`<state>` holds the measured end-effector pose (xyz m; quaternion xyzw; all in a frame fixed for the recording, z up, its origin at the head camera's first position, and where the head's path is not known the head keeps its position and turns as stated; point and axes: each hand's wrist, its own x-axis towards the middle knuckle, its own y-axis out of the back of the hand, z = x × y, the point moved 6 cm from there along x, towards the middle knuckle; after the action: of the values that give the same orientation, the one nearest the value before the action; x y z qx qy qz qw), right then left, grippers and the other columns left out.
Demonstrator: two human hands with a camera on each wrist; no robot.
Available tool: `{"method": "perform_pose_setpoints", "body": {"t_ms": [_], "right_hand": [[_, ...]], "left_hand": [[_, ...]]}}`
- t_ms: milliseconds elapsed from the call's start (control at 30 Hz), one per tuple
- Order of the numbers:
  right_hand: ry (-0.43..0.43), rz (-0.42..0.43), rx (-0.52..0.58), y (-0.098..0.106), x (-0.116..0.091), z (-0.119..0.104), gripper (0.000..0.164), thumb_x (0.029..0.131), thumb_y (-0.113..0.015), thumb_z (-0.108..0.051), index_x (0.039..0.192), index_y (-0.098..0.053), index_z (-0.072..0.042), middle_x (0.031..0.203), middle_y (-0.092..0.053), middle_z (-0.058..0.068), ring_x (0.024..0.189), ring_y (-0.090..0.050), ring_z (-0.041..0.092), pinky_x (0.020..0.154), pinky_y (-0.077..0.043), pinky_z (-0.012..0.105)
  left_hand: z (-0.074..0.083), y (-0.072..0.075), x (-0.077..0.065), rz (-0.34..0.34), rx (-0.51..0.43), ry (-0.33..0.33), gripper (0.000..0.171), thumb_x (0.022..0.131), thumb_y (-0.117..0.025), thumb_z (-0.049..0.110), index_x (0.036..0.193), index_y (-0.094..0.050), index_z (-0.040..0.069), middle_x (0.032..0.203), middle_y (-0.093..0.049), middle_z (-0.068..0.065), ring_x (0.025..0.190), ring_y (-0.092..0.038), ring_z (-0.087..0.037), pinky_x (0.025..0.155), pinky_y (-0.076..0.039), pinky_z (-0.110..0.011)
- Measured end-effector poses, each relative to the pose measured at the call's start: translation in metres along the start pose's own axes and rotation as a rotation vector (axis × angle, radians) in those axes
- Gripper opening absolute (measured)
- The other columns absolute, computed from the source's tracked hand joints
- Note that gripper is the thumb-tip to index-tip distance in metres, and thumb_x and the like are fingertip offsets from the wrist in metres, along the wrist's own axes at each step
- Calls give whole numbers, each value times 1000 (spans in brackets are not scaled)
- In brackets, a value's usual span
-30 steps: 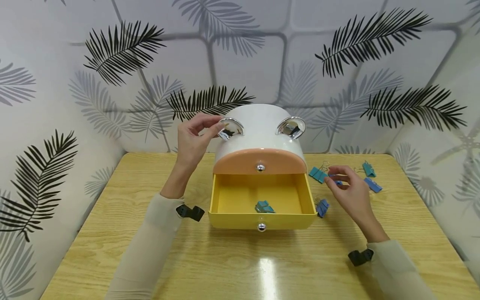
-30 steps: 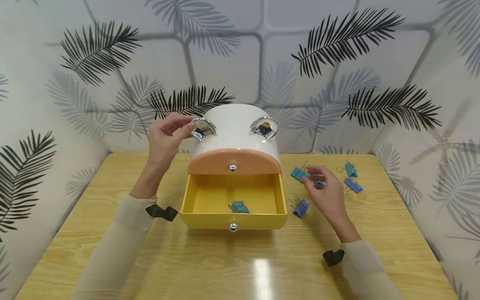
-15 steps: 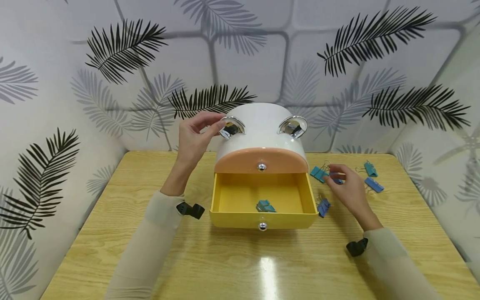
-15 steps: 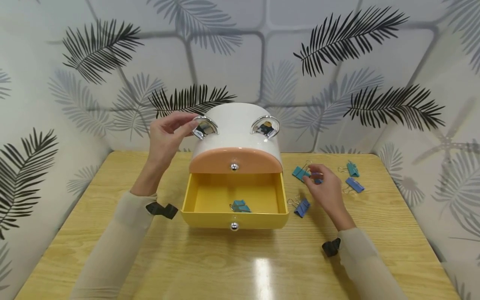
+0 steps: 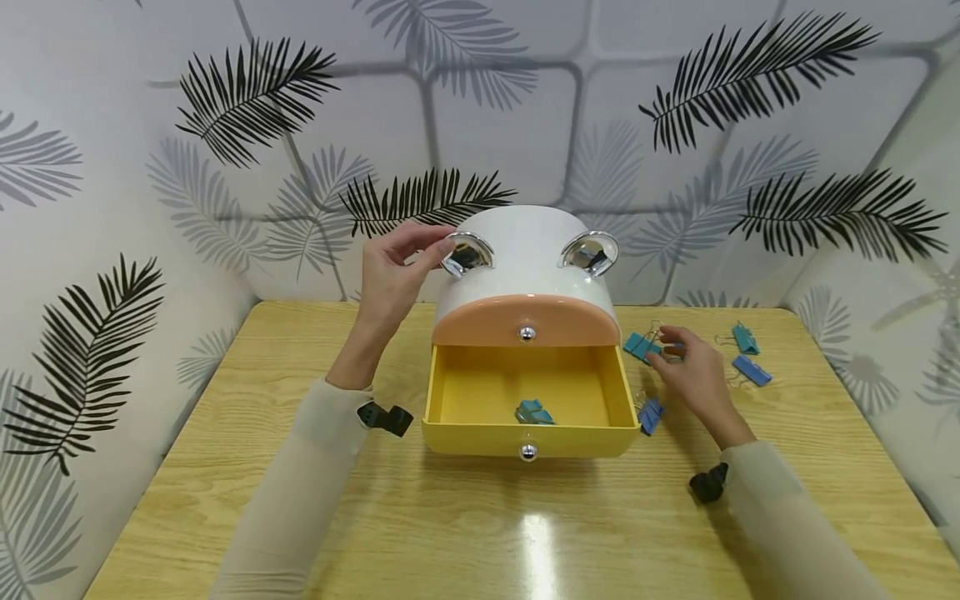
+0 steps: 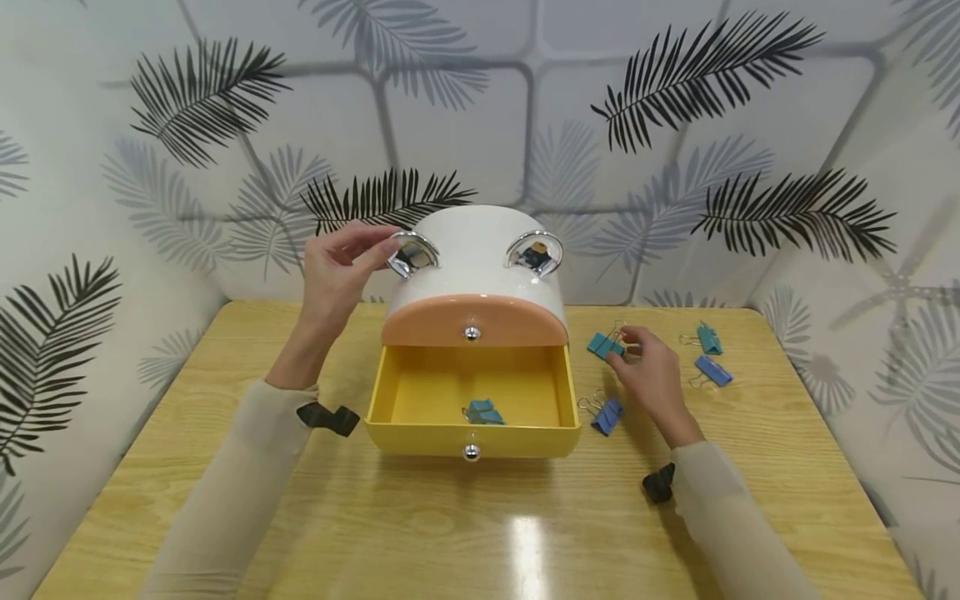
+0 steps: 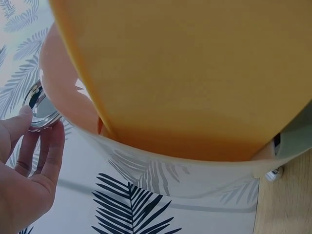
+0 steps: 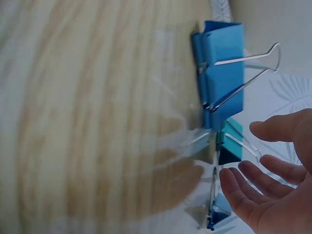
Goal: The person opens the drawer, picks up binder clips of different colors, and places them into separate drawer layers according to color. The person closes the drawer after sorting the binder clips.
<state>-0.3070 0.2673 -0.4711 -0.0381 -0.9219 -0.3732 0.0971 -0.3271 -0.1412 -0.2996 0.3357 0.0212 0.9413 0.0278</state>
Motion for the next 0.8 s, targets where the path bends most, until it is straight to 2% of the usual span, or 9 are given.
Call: {"method": "perform_pose_setpoints", "body": {"t_ms": [167,300,567,800], "right_hand": [[-48,-31,22,-3,4,9,52,98,-71,-11,141,-50,11,132,-57,34,117,-60,51,95,-56,60],[-47,-40,3,-5,9,13,53,97,-71,-11,140,-51,11,129,-58,34,115,-61,50,96,-54,61],[-39,-84,-52,-11,17,17,51,95,-74,-16,134,-56,12,125,-60,34,108,-62,48,92,-55,61],[-30,-96,-88,-14,20,16,46,94,-75,-14,127,-59,13,118,-63,35,102,-64,48,88,-57,60]], "left_hand": [[-1,1,0,2,2,4,17,93,-73,-4,109,-74,-9,94,-67,-12,83,-67,-15,76,-62,-24],[0,1,0,0,12,-3,16,93,-73,-3,109,-75,-7,92,-67,-8,82,-67,-16,76,-63,-25],[-3,2,0,-12,-13,-11,16,93,-73,-4,108,-75,-8,92,-67,-10,84,-69,-16,76,-64,-30],[-4,2,0,-12,-14,-18,15,92,-72,-6,107,-74,-10,90,-66,-4,81,-68,-15,75,-64,-29]]}}
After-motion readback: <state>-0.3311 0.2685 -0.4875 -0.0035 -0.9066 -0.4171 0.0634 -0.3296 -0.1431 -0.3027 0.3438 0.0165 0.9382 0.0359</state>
